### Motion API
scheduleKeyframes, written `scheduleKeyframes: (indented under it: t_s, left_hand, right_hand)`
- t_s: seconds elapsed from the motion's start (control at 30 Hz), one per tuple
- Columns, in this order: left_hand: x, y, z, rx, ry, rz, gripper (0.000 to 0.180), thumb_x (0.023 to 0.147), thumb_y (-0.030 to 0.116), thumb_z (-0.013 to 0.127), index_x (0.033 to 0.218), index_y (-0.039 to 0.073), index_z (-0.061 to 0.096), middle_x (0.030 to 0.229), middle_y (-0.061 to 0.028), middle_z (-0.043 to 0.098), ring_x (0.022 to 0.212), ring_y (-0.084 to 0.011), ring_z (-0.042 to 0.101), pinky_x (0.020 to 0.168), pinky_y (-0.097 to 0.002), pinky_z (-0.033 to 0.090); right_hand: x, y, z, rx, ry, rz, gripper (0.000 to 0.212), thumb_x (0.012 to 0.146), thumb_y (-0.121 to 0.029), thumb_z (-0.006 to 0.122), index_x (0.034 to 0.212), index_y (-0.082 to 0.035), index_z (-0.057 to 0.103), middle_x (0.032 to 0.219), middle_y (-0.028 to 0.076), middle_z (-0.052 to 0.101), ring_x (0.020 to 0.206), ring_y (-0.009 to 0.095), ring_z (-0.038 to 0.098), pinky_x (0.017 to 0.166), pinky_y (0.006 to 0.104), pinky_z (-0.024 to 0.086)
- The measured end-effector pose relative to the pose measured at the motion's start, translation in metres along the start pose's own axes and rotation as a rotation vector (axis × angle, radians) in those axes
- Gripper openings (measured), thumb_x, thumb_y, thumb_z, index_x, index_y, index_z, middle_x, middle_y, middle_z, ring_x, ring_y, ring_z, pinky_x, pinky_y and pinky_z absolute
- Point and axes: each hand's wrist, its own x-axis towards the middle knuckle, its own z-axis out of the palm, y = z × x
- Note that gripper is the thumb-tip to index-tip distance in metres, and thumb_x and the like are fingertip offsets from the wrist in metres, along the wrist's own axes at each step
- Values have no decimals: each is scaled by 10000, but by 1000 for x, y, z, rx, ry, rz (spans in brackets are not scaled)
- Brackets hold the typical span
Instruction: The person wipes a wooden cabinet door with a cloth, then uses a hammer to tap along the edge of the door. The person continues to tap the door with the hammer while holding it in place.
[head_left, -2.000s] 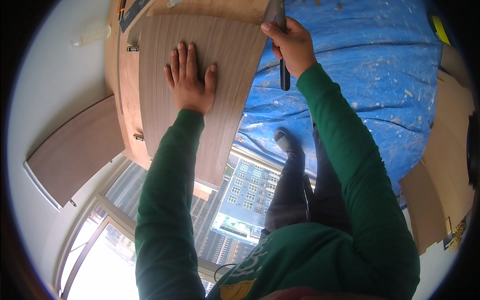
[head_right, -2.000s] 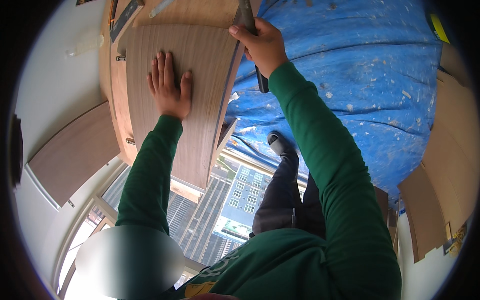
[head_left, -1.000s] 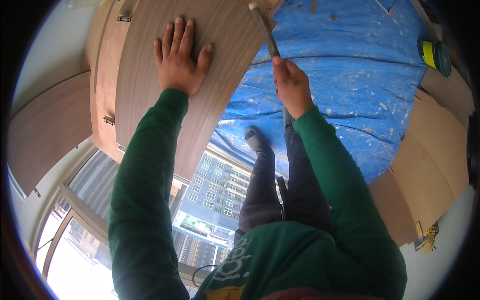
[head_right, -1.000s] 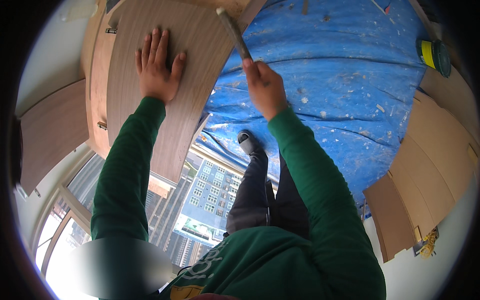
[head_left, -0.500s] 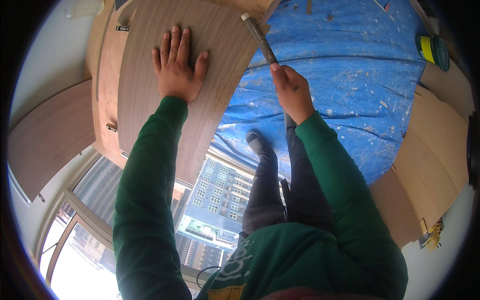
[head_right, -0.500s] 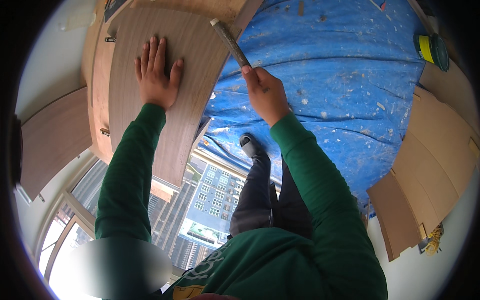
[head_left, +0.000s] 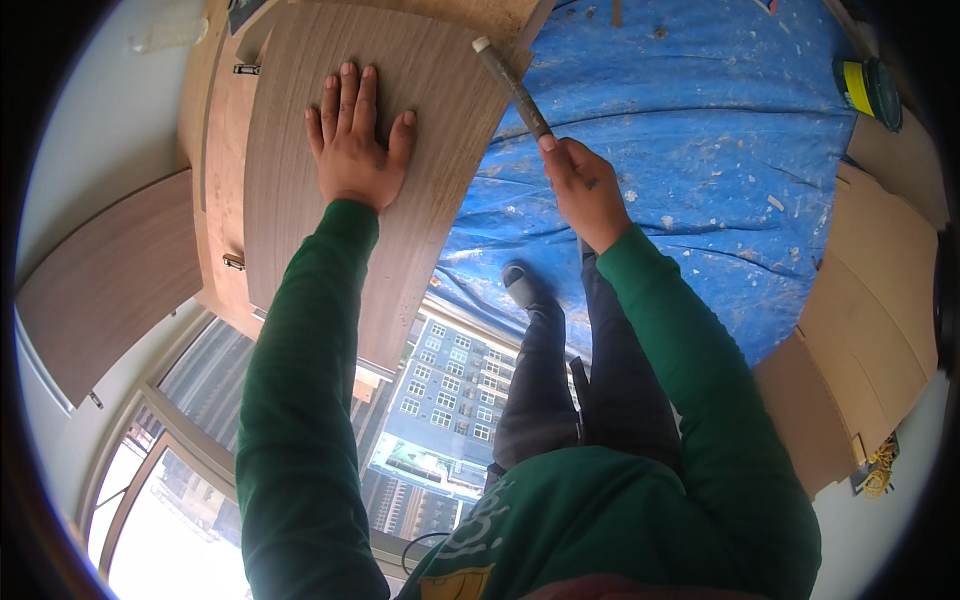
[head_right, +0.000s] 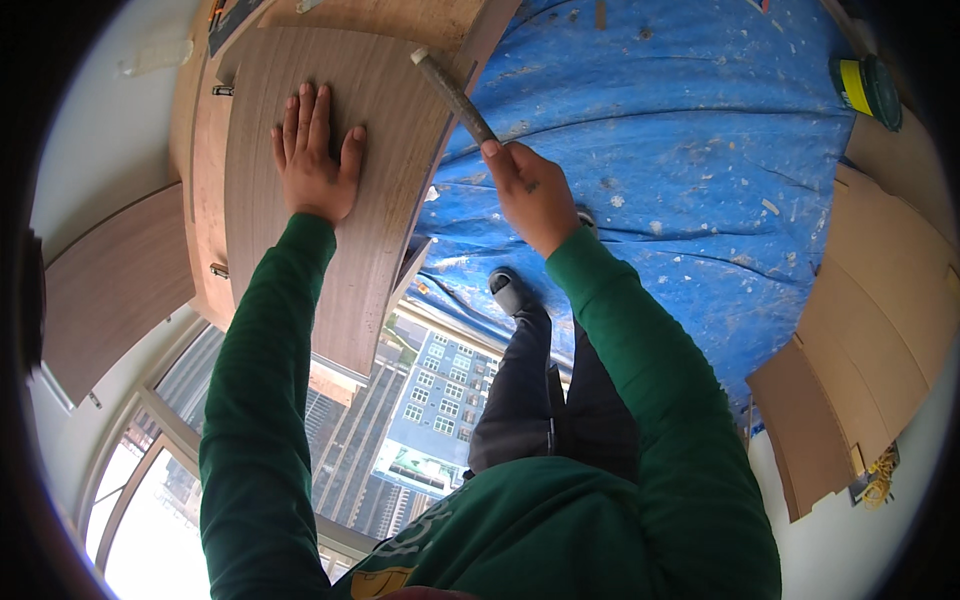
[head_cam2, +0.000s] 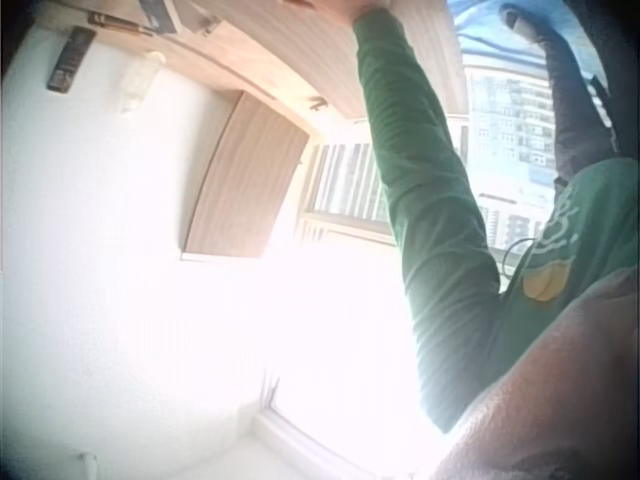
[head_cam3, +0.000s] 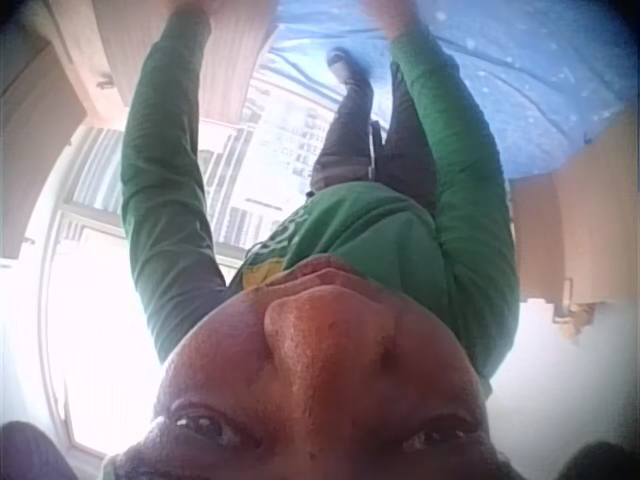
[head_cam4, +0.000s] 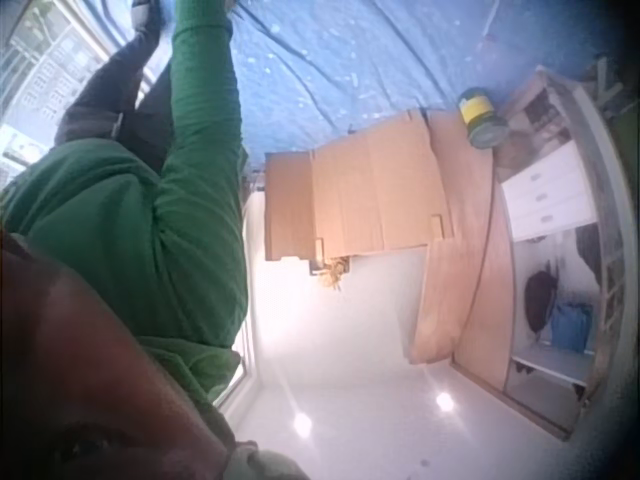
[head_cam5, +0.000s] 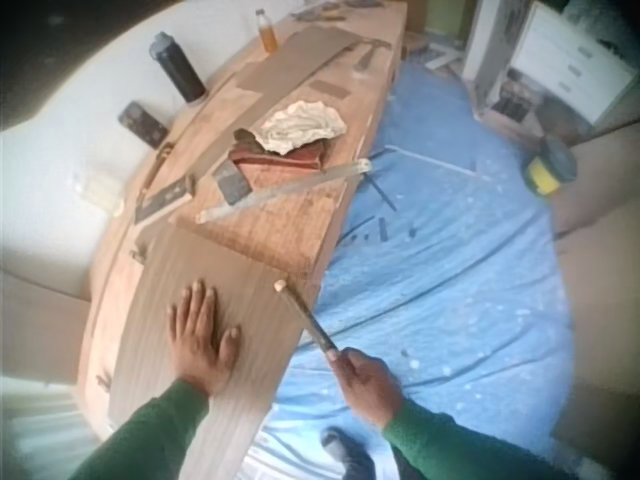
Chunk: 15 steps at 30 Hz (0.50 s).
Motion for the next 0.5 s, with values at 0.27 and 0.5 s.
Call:
scheduleKeyframes:
  t_s: [0.27, 0.5]
  left_hand:
    - [2, 0, 0, 7, -3, 3, 709, 988, 517, 511, 1586, 149, 421, 1668, -98, 365, 1559, -318, 281, 1266, -573, 135]
    - [0, 0, -4, -11, -7, -8, 707, 984, 513, 528, 1580, 145, 430, 1664, -94, 373, 1558, -315, 283, 1267, -567, 133]
  right_hand:
    - [72, -59, -21, 277, 68, 62, 513, 1042, -504, 583, 848, -30, 612, 640, 31, 501, 528, 145, 472, 500, 325, 415]
    - [75, -53, -15, 377, 44, -116, 389, 1007, -407, 682, 898, -40, 613, 666, -15, 484, 512, 92, 442, 464, 269, 383]
